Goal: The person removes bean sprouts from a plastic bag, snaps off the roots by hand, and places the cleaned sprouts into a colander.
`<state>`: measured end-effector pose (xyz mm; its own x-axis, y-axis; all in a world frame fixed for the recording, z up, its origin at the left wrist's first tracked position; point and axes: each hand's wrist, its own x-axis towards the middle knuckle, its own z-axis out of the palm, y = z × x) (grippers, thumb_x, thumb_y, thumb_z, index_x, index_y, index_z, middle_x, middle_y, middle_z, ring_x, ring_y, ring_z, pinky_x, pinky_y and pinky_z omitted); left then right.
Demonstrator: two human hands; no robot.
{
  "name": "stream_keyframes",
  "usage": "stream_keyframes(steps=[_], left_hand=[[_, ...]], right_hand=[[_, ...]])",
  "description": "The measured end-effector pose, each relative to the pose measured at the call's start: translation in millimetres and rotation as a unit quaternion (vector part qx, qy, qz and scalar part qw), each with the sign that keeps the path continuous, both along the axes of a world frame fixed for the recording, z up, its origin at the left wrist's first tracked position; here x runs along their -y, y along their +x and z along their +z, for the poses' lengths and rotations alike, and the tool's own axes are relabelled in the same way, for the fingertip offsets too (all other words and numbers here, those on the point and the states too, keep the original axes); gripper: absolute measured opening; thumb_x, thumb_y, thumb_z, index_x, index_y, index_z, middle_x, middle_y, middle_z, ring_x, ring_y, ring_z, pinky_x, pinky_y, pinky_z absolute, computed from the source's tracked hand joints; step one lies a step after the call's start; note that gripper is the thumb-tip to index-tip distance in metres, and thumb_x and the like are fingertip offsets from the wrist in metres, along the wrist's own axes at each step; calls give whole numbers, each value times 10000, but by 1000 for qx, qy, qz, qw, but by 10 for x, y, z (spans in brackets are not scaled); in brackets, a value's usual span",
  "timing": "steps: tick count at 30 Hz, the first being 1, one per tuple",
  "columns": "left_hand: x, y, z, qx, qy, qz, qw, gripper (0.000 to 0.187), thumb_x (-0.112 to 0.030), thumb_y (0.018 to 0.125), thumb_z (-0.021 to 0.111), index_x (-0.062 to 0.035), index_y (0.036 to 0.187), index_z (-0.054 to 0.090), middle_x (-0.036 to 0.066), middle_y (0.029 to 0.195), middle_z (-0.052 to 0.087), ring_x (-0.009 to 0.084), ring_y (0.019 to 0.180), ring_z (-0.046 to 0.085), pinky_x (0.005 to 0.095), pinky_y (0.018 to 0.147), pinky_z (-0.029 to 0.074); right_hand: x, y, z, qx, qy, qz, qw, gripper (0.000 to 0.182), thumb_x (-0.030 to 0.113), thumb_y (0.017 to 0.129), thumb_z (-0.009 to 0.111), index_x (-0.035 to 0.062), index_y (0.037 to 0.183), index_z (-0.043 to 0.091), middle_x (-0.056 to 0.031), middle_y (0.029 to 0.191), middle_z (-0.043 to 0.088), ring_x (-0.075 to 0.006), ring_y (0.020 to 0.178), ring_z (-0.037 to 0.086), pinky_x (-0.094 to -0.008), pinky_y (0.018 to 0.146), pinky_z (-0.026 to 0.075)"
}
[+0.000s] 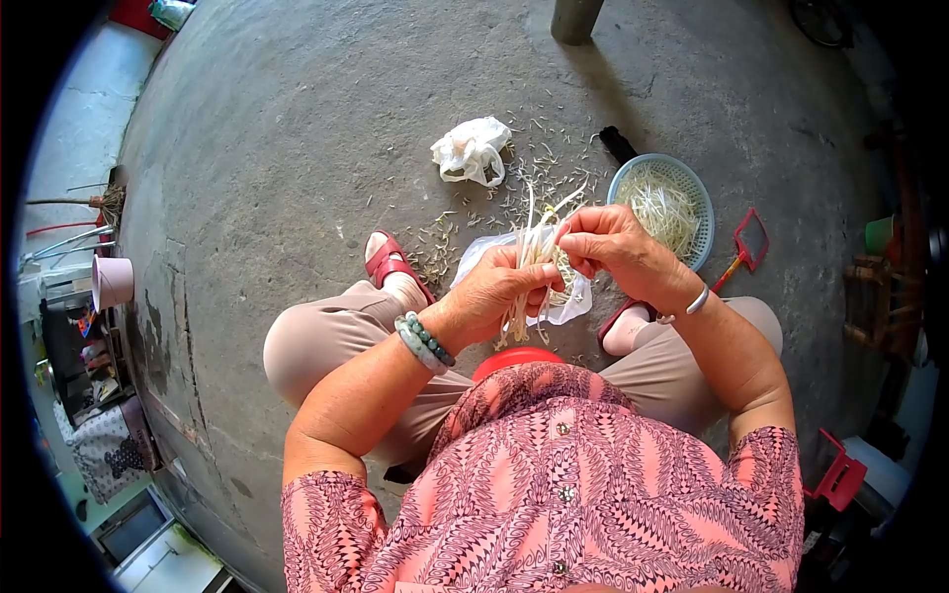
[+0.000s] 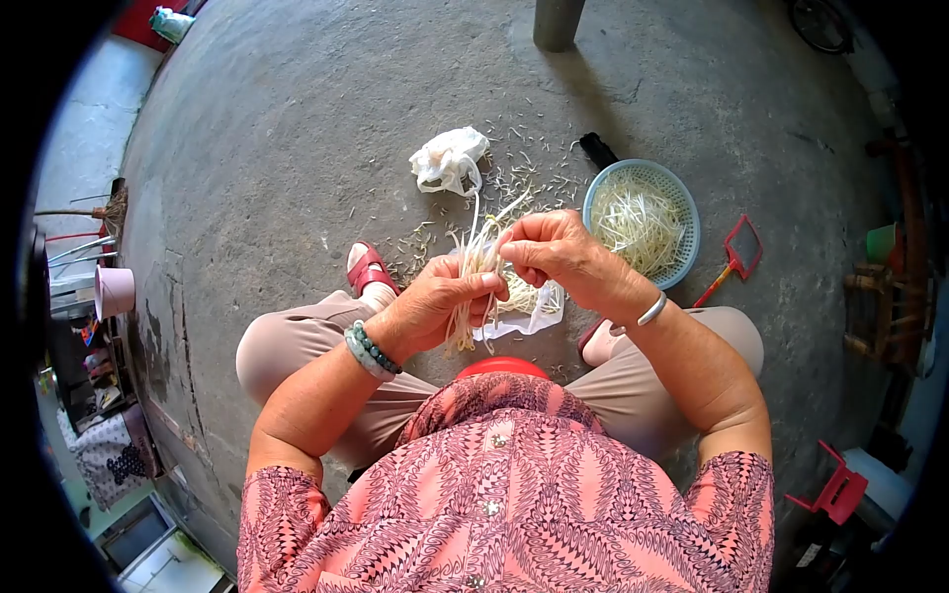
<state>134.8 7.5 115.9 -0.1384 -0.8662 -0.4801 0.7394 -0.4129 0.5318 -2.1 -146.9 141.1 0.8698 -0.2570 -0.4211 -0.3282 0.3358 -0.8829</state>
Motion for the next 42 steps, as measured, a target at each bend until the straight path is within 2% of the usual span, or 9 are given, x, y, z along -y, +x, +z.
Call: stream_keyframes(steps=[6,9,10,13,14,17,20,31,42], left_hand=[[4,25,33,-6,25,21,999,134,-172,896,627,-41,921,622,0,810,615,41,613,496,207,536,430],[-3,54,22,-31,18,27,999,138,-167,898,619,-31,920,624,4,812,617,45,626,519,207,547,444],[-9,68,-26,-29,10,22,999,157,-177,894,621,-23,922,626,19,833,629,59,634,538,217,555,464],[1,87,-4,-41,12,47,998,175,-197,891,622,-25,923,627,39,858,643,77,654,561,230,569,488],[6,99,11,-45,7,61,997,182,-197,891,619,-21,937,623,49,872,646,89,676,577,239,581,504],[-8,134,41,-59,-3,103,993,206,-198,892,609,-11,978,609,78,913,655,125,741,622,266,615,550],[-21,167,72,-65,-20,120,990,237,-194,888,613,5,1017,601,112,958,659,185,809,669,309,671,586],[50,196,100,-95,-58,131,985,223,-122,866,643,-28,1051,560,86,991,633,135,768,640,290,697,568],[97,170,86,-123,-49,140,981,337,-196,910,577,-8,1180,503,56,937,611,130,770,624,314,739,559]], right_hand=[[8,1,-59,11,-97,8,995,105,103,856,620,-2,852,619,27,652,551,-53,569,477,-226,502,396],[-41,51,-173,186,-621,6,762,75,40,790,618,-25,778,583,-72,632,563,-123,543,523,-267,510,430],[-49,35,-133,169,-632,11,756,44,19,777,597,-18,763,578,-108,651,567,-149,556,542,-282,520,439],[-37,17,-31,88,-415,-2,905,50,24,793,587,-25,798,579,-68,645,572,-123,552,530,-268,517,437],[12,-11,-65,56,-228,0,972,48,23,817,565,-22,814,584,-25,651,574,-97,560,522,-247,520,435],[28,-56,-8,40,58,-58,996,130,88,867,485,11,862,589,-56,729,588,-113,636,553,-235,604,467],[12,-117,-78,41,123,-52,990,148,93,872,451,10,890,573,-73,757,596,-129,657,569,-245,616,483],[-47,-102,86,52,89,-51,993,144,49,888,432,-2,914,564,-66,784,572,-119,667,558,-232,614,478],[-98,-75,287,139,48,3,989,220,196,950,531,-1,867,584,-37,675,560,-86,583,512,-207,537,415]])
